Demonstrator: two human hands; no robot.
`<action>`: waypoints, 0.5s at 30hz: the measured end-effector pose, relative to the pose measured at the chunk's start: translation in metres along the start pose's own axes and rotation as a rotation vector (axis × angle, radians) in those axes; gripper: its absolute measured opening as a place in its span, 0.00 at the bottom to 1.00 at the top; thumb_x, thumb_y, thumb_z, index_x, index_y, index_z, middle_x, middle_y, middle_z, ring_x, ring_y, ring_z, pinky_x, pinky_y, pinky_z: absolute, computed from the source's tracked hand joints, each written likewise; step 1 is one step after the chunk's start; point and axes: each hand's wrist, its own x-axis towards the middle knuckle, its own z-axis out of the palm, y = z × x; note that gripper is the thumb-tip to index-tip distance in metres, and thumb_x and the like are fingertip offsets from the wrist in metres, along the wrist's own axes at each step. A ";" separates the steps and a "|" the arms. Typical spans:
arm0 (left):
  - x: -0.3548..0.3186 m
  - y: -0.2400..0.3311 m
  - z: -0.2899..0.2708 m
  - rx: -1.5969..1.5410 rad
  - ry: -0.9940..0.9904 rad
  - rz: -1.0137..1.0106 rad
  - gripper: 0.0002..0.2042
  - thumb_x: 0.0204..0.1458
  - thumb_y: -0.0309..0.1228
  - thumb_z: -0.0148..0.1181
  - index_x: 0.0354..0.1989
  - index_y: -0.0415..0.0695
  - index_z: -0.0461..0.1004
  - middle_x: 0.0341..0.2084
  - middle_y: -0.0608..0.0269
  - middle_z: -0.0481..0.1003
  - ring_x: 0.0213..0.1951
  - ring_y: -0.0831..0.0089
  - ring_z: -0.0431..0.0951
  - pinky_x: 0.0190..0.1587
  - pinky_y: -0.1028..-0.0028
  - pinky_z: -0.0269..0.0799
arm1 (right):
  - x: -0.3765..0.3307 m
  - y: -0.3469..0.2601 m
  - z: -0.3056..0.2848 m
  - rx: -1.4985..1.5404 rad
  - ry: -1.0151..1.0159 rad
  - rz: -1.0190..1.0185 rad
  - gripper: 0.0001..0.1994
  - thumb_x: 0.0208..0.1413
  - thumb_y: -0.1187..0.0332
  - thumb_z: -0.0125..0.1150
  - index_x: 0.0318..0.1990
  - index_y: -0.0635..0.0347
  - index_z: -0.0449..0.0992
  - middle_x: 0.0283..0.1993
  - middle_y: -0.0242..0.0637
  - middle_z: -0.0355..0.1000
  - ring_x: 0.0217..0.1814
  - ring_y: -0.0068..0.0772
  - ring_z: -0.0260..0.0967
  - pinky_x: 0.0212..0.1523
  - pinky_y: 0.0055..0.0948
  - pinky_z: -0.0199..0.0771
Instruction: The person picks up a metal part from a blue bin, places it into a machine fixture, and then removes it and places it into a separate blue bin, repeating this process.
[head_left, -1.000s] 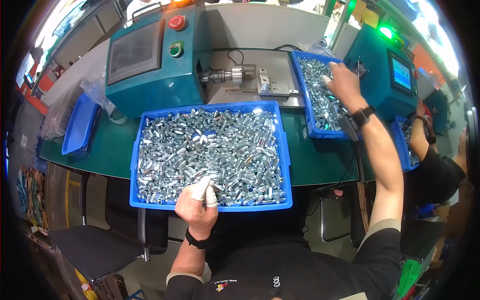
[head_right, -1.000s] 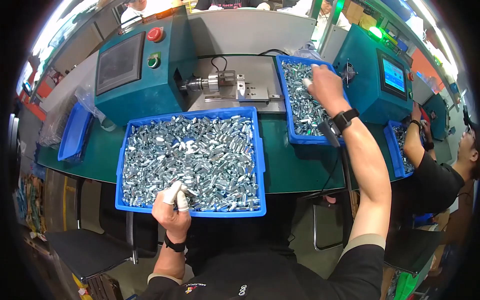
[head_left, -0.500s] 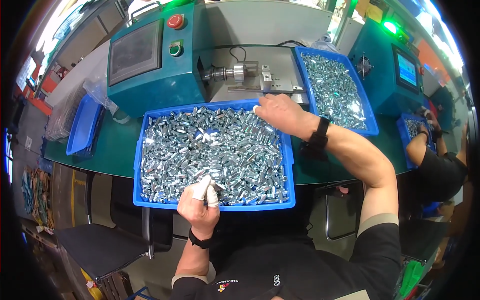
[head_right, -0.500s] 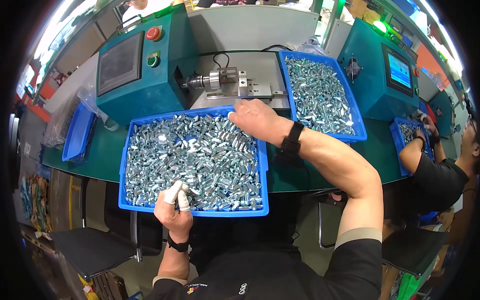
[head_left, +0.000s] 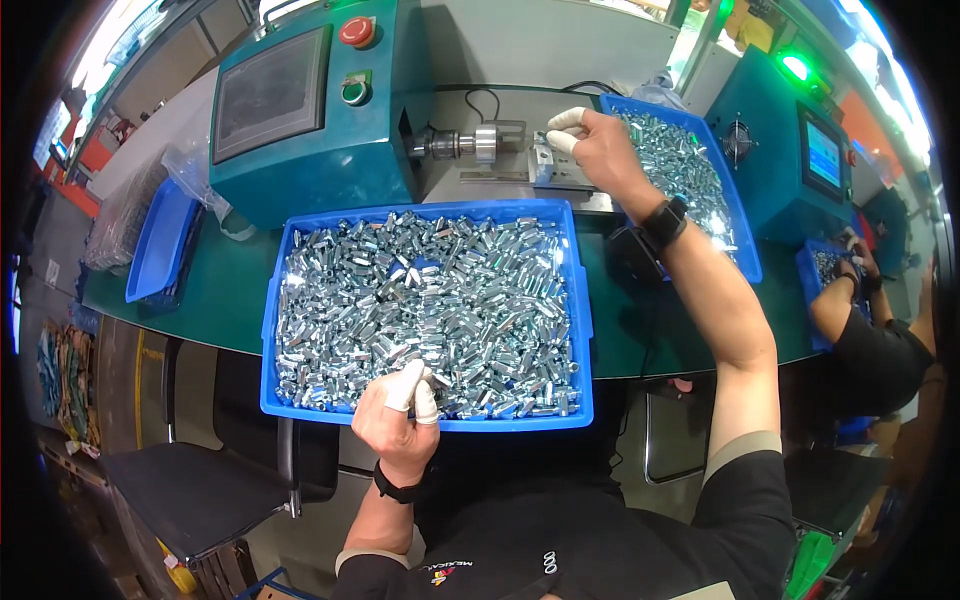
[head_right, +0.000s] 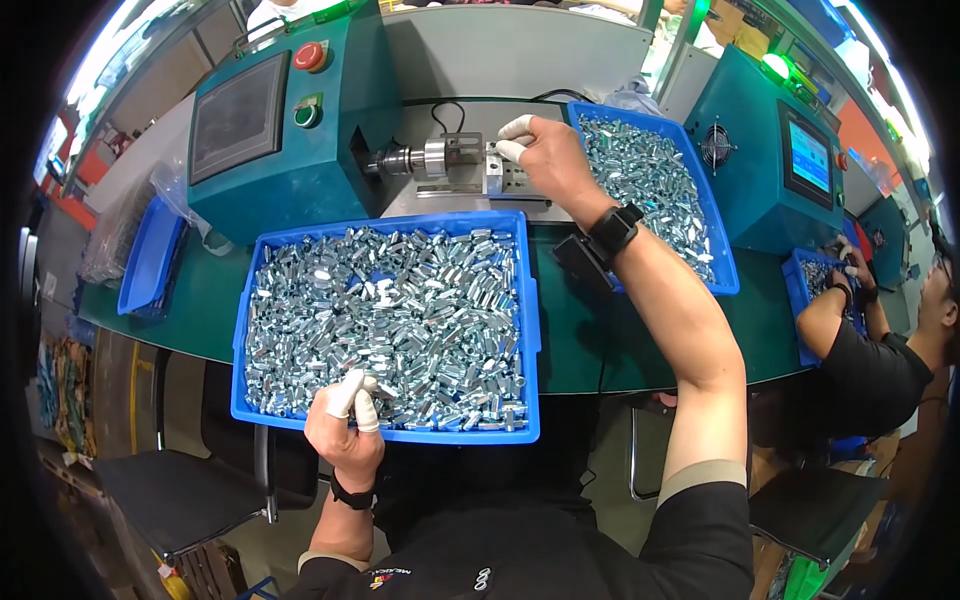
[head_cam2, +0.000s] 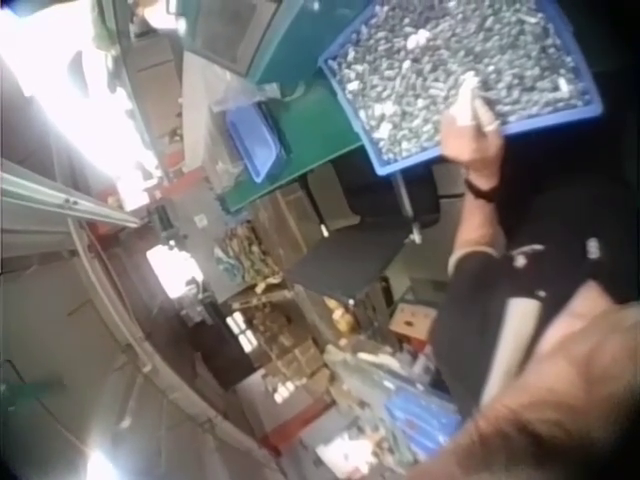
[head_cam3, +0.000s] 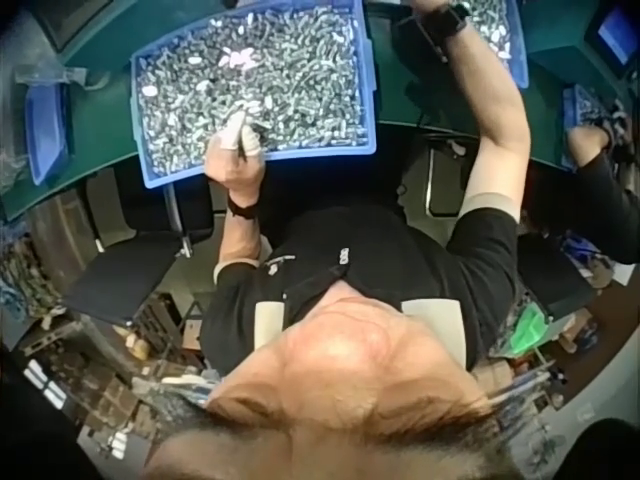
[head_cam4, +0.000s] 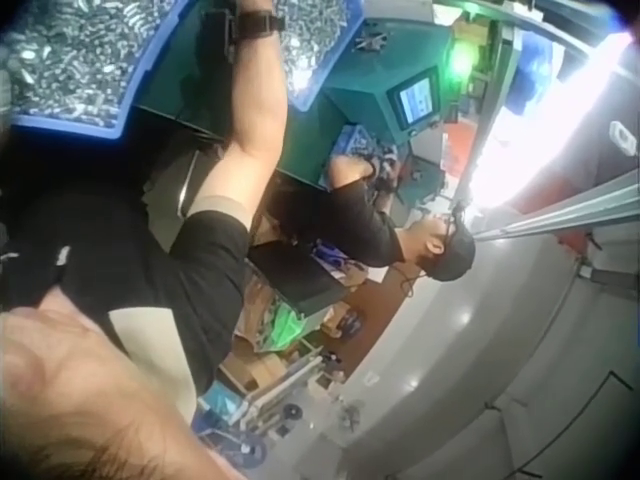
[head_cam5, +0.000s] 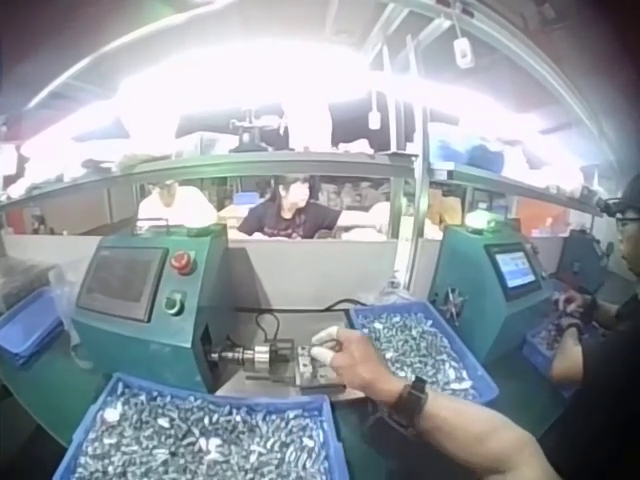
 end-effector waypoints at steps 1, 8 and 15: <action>0.000 0.000 0.000 0.001 -0.002 0.001 0.10 0.56 0.21 0.67 0.45 0.37 0.84 0.31 0.59 0.84 0.31 0.61 0.83 0.35 0.66 0.78 | 0.001 0.002 0.002 0.003 -0.008 0.000 0.12 0.62 0.67 0.71 0.48 0.64 0.84 0.40 0.34 0.84 0.38 0.22 0.75 0.42 0.25 0.75; 0.000 0.000 -0.002 -0.014 -0.007 0.005 0.10 0.56 0.21 0.66 0.46 0.36 0.84 0.31 0.58 0.84 0.31 0.60 0.83 0.35 0.66 0.78 | 0.005 0.003 0.007 -0.027 -0.041 0.003 0.11 0.59 0.65 0.72 0.44 0.61 0.86 0.35 0.40 0.85 0.35 0.29 0.81 0.40 0.30 0.78; -0.001 -0.002 -0.003 -0.011 -0.015 0.002 0.10 0.55 0.21 0.67 0.46 0.37 0.84 0.30 0.59 0.84 0.31 0.60 0.83 0.35 0.66 0.78 | 0.003 -0.012 0.004 -0.185 -0.057 0.009 0.10 0.60 0.66 0.71 0.45 0.61 0.86 0.34 0.38 0.83 0.34 0.27 0.78 0.39 0.29 0.77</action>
